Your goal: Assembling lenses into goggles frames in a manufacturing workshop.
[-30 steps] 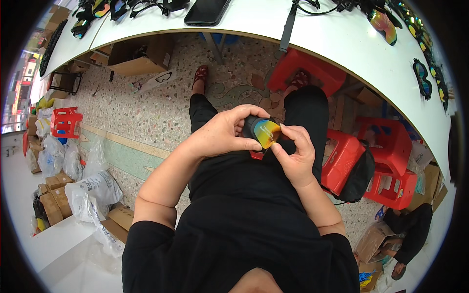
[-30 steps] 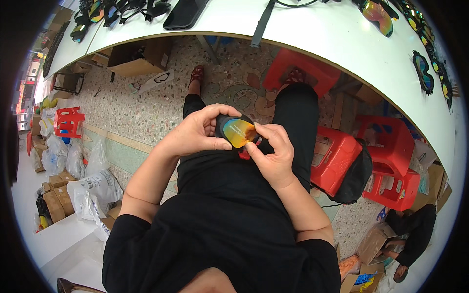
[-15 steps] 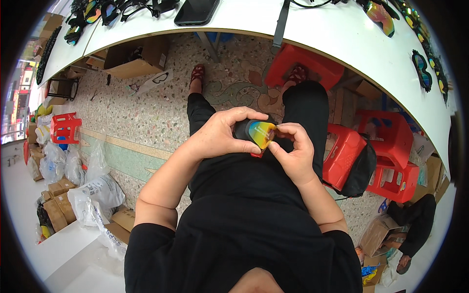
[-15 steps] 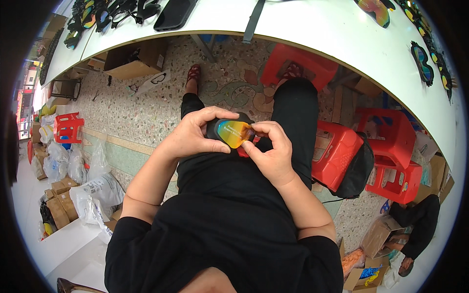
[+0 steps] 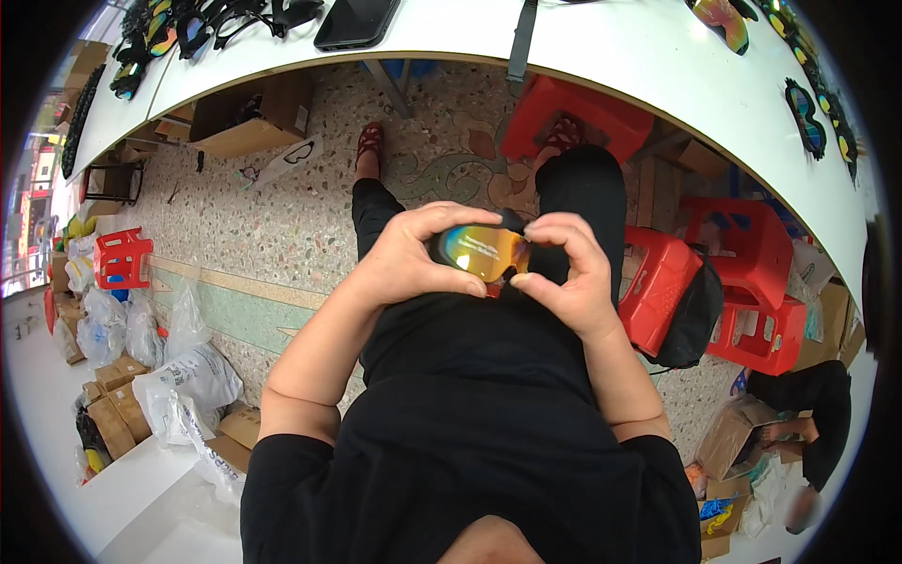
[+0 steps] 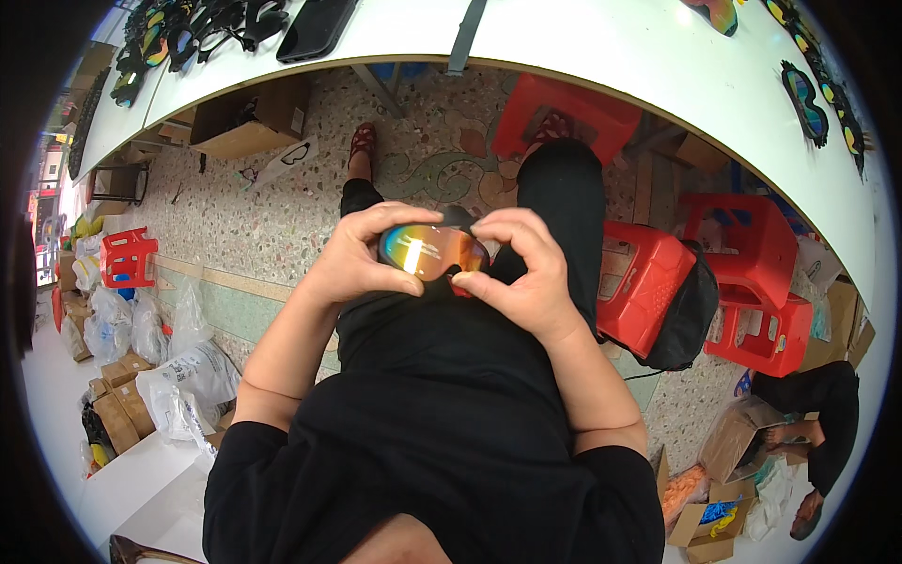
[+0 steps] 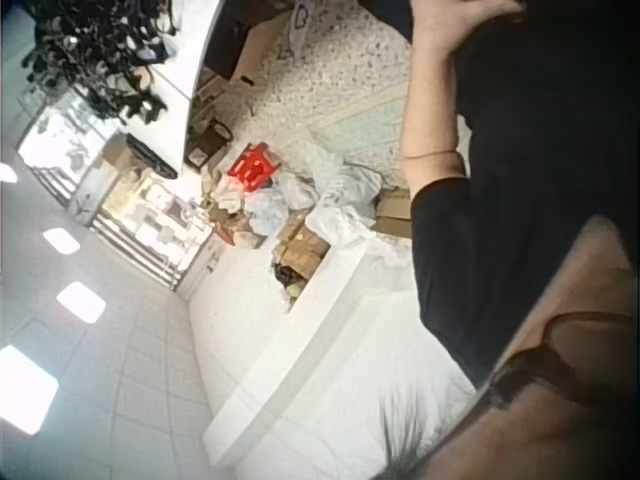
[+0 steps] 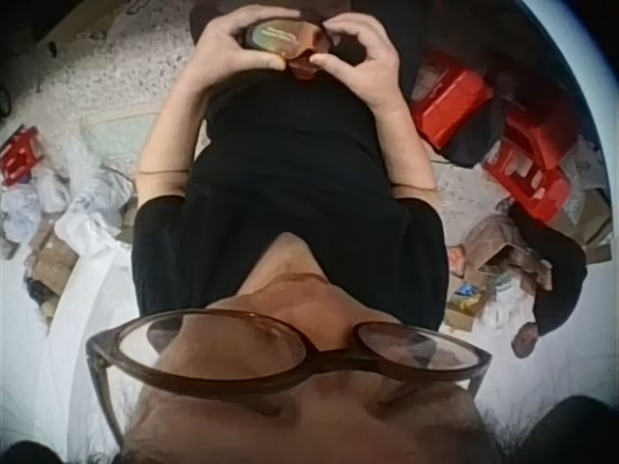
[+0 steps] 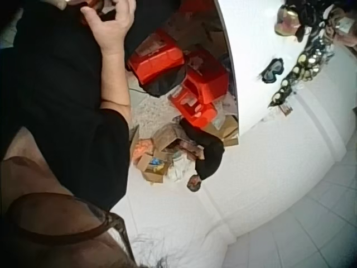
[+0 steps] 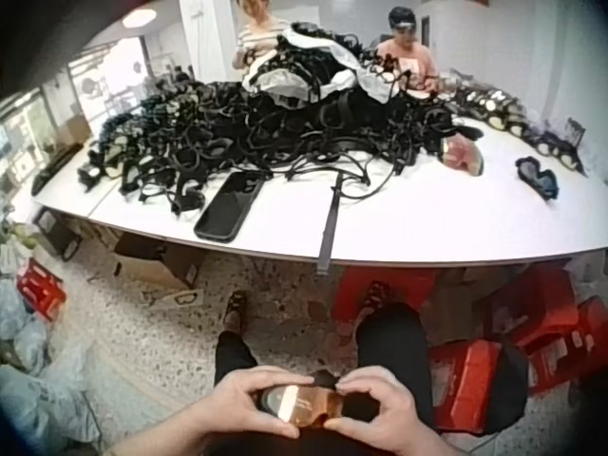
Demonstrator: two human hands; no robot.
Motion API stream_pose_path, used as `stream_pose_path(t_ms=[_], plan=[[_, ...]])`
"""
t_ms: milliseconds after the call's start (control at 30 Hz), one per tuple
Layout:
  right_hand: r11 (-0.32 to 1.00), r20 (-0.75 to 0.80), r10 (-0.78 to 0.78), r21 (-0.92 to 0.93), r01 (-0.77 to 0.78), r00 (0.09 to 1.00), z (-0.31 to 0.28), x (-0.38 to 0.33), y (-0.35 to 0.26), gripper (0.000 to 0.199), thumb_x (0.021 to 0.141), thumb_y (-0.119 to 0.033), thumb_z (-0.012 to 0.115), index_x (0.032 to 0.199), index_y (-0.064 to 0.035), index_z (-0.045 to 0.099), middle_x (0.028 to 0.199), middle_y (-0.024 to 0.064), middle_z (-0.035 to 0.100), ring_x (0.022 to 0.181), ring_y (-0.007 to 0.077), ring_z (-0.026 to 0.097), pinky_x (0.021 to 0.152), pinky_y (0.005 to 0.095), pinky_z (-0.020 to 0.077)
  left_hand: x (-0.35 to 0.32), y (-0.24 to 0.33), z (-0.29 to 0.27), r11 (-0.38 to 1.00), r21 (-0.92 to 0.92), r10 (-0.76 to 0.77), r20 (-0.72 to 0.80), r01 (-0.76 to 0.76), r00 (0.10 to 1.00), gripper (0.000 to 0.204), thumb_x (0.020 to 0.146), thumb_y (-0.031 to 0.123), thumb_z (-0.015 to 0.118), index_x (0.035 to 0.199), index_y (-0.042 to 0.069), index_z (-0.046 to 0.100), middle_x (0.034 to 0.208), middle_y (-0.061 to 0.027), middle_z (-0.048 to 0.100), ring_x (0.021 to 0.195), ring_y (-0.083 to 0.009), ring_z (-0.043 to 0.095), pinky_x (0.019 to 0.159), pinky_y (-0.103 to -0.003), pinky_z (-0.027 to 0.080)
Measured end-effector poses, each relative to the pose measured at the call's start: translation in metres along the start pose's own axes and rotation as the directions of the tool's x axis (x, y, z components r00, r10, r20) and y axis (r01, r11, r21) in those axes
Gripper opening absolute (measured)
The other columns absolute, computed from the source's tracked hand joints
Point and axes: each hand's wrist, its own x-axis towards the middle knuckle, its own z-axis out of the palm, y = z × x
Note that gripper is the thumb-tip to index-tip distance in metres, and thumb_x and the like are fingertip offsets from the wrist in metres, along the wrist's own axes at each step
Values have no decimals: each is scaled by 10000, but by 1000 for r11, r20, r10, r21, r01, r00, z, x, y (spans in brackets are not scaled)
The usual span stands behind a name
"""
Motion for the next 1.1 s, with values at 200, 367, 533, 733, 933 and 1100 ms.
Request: stream_pose_path(t_ms=[200, 367, 533, 733, 933, 1100], plan=[[731, 217, 240, 601, -323, 946, 8, -5, 2, 535, 847, -137, 751, 1316, -3, 533, 1234, 94, 589, 1132, 200, 566, 1011, 338, 431, -2, 4, -6, 991, -131, 37, 37, -32, 999, 690, 577, 240, 941, 1191, 67, 680, 1135, -64, 674, 1076, -206, 621, 977, -335, 463], [477, 318, 305, 765, -433, 898, 7, -8, 3, 359, 902, -48, 678, 1245, 16, 596, 1145, 74, 627, 1049, 156, 606, 958, 303, 475, -4, 5, -4, 983, -181, 59, 90, -42, 994, 690, 577, 252, 941, 1184, 57, 676, 1141, -72, 680, 1090, -204, 619, 977, -341, 466], [510, 256, 350, 755, -413, 901, 9, -8, 0, 244, 908, -15, 657, 1148, 29, 657, 1050, 59, 636, 949, 134, 619, 883, 272, 495, -4, 6, -2, 982, -186, 38, 73, -24, 997, 699, 586, 251, 939, 1197, 49, 668, 1145, -72, 669, 1086, -199, 618, 975, -334, 466], [598, 130, 349, 732, -327, 928, 12, -11, 1, 170, 913, -26, 661, 1069, 21, 711, 990, 63, 634, 894, 126, 604, 815, 246, 479, -5, 2, 3, 974, -226, -2, 42, 12, 999, 689, 606, 267, 928, 1207, 54, 667, 1142, -74, 650, 1091, -190, 612, 975, -323, 459], [704, 132, 315, 631, -325, 940, 10, -12, 4, 195, 915, -39, 656, 1096, 22, 692, 1088, 92, 601, 1021, 163, 566, 915, 270, 444, -7, -2, 3, 961, -274, -31, 16, 34, 999, 666, 620, 247, 915, 1209, 56, 668, 1146, -84, 649, 1093, -189, 606, 980, -318, 449], [974, 63, 53, 218, -65, 997, 5, -7, -4, 423, 815, -113, 765, 1217, -36, 657, 1176, 106, 557, 1085, 204, 548, 928, 303, 437, -6, -3, 4, 976, -218, -36, -40, 27, 999, 642, 637, 209, 897, 1213, 49, 662, 1148, -87, 648, 1093, -192, 605, 977, -316, 449]])
